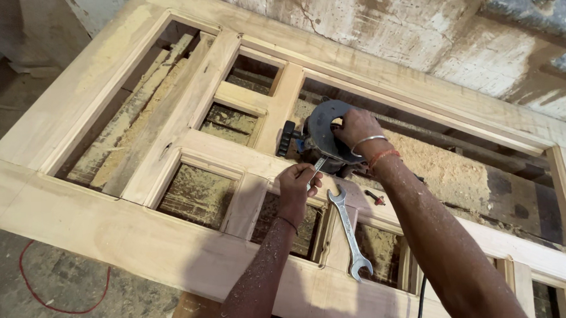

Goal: The person uses two wrenches to loosen and tighten the collet of a router resting on a wooden door frame, adjusting the router bit. They hold the router steady with one wrench while turning the other, then reposition the wrenches and continue tightening the bit assembly.

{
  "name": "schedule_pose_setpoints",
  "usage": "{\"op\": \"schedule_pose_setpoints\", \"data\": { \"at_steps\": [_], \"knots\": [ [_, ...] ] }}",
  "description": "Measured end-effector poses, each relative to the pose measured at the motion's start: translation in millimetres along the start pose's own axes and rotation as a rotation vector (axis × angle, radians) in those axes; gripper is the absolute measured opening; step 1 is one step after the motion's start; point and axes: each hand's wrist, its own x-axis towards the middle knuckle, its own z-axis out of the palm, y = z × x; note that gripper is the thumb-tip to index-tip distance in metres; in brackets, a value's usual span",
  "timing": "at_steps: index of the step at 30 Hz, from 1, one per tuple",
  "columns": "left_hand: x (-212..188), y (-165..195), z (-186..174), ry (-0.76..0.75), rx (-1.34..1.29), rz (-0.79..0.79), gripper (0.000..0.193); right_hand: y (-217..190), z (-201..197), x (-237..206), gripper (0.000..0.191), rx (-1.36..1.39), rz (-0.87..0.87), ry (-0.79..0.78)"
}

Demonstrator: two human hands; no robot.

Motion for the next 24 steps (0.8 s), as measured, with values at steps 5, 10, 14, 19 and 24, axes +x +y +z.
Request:
{"op": "schedule_pose_setpoints", "data": {
  "at_steps": [5, 10, 14, 19, 24],
  "knots": [
    [1, -2, -1, -0.016, 0.000, 0.000, 0.012, 5, 5, 10, 0.033, 0.025, -0.075, 0.063],
    [0, -2, -1, -0.030, -0.008, 0.011, 0.013, 6, 9, 18, 0.022, -0.024, -0.178, 0.042],
    [0, 1, -1, -0.021, -0.013, -0.010, 0.013, 2, 6, 26, 0.018, -0.099, -0.206, -0.028],
    [1, 2, -1, -0.023, -0.020, -0.018, 0.011, 3, 6, 26, 0.017, -0.095, -0.202, -0.090],
    [0, 3, -2, -0.026, 0.007, 0.002, 0.012, 6, 7, 10, 0.019, -0.019, -0.222, 0.039]
  ]
}}
